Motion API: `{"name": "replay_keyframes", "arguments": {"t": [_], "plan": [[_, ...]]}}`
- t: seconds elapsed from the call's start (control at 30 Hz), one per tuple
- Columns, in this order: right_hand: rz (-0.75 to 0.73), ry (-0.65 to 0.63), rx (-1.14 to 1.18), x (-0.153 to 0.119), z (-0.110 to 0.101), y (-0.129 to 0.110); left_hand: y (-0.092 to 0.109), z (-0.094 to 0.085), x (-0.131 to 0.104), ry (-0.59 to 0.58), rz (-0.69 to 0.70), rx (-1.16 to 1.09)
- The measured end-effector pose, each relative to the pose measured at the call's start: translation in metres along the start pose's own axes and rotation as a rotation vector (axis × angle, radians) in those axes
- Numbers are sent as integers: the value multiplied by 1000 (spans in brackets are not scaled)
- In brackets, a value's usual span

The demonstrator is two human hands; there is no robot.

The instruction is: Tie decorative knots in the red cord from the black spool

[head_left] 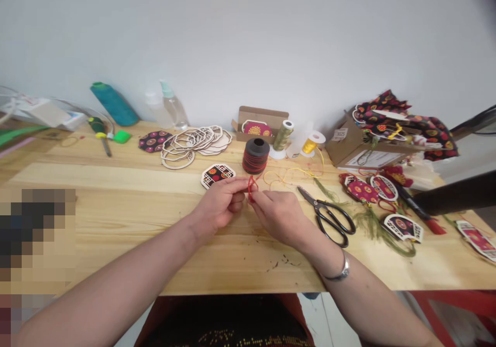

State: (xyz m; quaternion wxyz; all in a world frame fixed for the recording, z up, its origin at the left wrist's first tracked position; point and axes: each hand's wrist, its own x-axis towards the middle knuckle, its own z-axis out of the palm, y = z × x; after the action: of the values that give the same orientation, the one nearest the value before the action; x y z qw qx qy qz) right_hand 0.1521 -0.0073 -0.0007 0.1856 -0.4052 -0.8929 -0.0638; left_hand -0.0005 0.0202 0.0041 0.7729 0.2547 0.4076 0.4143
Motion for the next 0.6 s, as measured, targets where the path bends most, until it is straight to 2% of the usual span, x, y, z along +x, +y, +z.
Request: {"name": "replay_keyframes", "arguments": {"t": [0.1,0.2,0.27,0.33,0.37,0.4,0.47,0.6], "plan": [[-91,-10,80,0,-5,0,1,1,1,-3,5,-24],[-130,33,393,1,-15,0,1,3,0,59,14,-5],[10,170,626,3,-19,2,2,4,-1,85,18,24],[301,361,736,5,-17,8,2,5,-2,93,17,40],[458,412,758,7,-15,12,1,5,-3,96,17,43],[577,398,812,9,-11,16,1,4,-3,95,16,43],[719,271,992,12,-5,22,0,3,-2,80,13,50],[721,77,1374,13,-3,23,-2,2,-2,50,10,100]]}}
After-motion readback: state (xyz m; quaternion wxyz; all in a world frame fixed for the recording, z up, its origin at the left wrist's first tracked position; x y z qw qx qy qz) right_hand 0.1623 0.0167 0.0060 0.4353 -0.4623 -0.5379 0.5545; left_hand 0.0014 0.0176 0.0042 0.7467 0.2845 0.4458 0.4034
